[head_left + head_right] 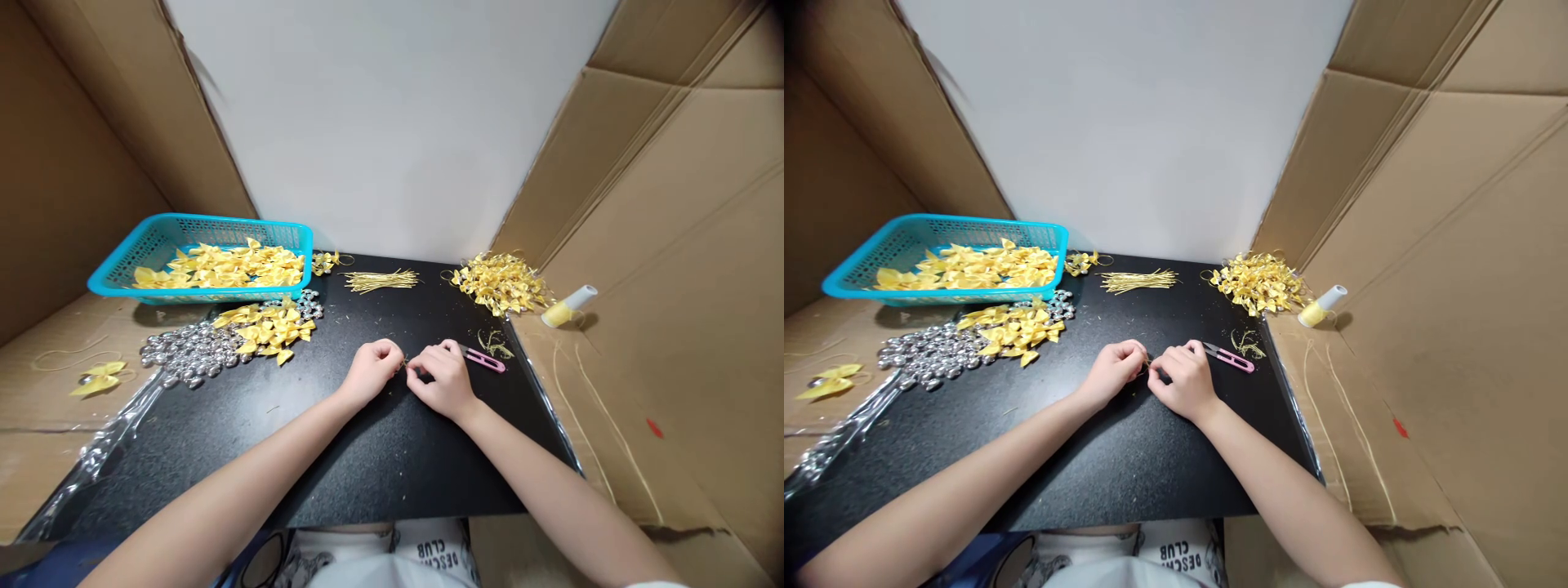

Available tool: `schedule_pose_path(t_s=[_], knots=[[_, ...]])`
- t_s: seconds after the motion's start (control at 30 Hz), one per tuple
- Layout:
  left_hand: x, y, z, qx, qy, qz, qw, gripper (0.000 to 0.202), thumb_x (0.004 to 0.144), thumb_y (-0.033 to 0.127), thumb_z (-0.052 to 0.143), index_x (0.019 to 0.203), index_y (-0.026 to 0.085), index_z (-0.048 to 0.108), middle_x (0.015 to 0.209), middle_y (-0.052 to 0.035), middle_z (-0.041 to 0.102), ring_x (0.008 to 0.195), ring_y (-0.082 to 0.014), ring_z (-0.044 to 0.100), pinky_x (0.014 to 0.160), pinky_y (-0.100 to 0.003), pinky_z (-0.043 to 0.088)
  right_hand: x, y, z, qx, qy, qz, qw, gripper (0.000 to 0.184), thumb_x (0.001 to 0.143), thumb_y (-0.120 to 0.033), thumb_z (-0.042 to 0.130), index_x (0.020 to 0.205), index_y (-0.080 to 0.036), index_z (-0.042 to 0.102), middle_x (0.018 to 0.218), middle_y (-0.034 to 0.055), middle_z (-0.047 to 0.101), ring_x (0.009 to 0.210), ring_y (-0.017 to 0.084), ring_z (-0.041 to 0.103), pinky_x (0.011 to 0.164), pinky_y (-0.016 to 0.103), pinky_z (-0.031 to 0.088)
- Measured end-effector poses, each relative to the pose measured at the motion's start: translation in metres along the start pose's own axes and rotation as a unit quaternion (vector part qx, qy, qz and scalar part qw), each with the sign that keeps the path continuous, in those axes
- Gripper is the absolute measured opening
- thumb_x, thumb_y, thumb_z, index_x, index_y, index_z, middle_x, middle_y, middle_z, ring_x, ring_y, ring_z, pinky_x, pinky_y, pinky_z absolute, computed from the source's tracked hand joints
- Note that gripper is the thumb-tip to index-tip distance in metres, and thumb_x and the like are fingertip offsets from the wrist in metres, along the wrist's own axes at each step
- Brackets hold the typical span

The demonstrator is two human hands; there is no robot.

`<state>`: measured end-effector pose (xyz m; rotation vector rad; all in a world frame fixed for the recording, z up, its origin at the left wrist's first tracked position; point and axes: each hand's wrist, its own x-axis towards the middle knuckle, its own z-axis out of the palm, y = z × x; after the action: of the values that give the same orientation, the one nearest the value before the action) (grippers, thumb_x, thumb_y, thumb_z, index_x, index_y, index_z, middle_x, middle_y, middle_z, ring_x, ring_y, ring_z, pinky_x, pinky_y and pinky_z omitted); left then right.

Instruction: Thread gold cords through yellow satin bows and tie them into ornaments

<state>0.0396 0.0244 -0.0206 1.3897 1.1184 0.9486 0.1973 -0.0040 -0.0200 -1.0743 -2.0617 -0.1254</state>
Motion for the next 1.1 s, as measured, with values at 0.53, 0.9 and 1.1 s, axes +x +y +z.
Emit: schedule_pose_path(t_s=[0.53, 0.9, 1.1], knots=[[-0.0006, 0.0072, 0.0001, -0.067, -0.001, -0.026, 0.997, 0.018, 0.060, 0.027, 0.053, 0.047, 0.015, 0.054, 0.073, -0.0025, 0.064, 0.049, -0.0058, 0.036, 0.047, -0.021, 0.029, 0.0007, -0.0011, 0.0006, 0.026, -0.003, 0.046, 0.999, 0.016, 0.078, -0.014, 0.056, 0.065, -0.021, 0.059, 0.055, -0.0044, 0.055, 0.052, 0.010, 0.048, 0.069, 0.032, 0.034], [-0.0009, 0.0081, -0.0008, -0.081, -0.018, -0.041, 0.996, 0.017, 0.062, 0.026, 0.054, 0.048, 0.015, 0.053, 0.072, -0.0042, 0.067, 0.050, -0.0065, 0.040, 0.046, -0.020, 0.028, -0.0001, 0.0001, 0.0027, 0.045, -0.017, 0.058, 0.997, 0.017, 0.078, -0.013, 0.055, 0.063, -0.020, 0.057, 0.055, -0.0048, 0.054, 0.052, 0.009, 0.047, 0.070, 0.032, 0.034], [-0.0011, 0.0081, 0.0011, -0.083, -0.013, -0.049, 0.995, 0.020, 0.064, 0.029, 0.055, 0.049, 0.016, 0.049, 0.068, -0.0029, 0.066, 0.049, -0.0064, 0.039, 0.045, -0.020, 0.025, 0.0016, -0.0015, 0.0005, 0.049, -0.004, 0.076, 0.996, 0.016, 0.077, -0.014, 0.056, 0.062, -0.020, 0.057, 0.054, -0.0050, 0.053, 0.050, 0.009, 0.046, 0.068, 0.031, 0.033]])
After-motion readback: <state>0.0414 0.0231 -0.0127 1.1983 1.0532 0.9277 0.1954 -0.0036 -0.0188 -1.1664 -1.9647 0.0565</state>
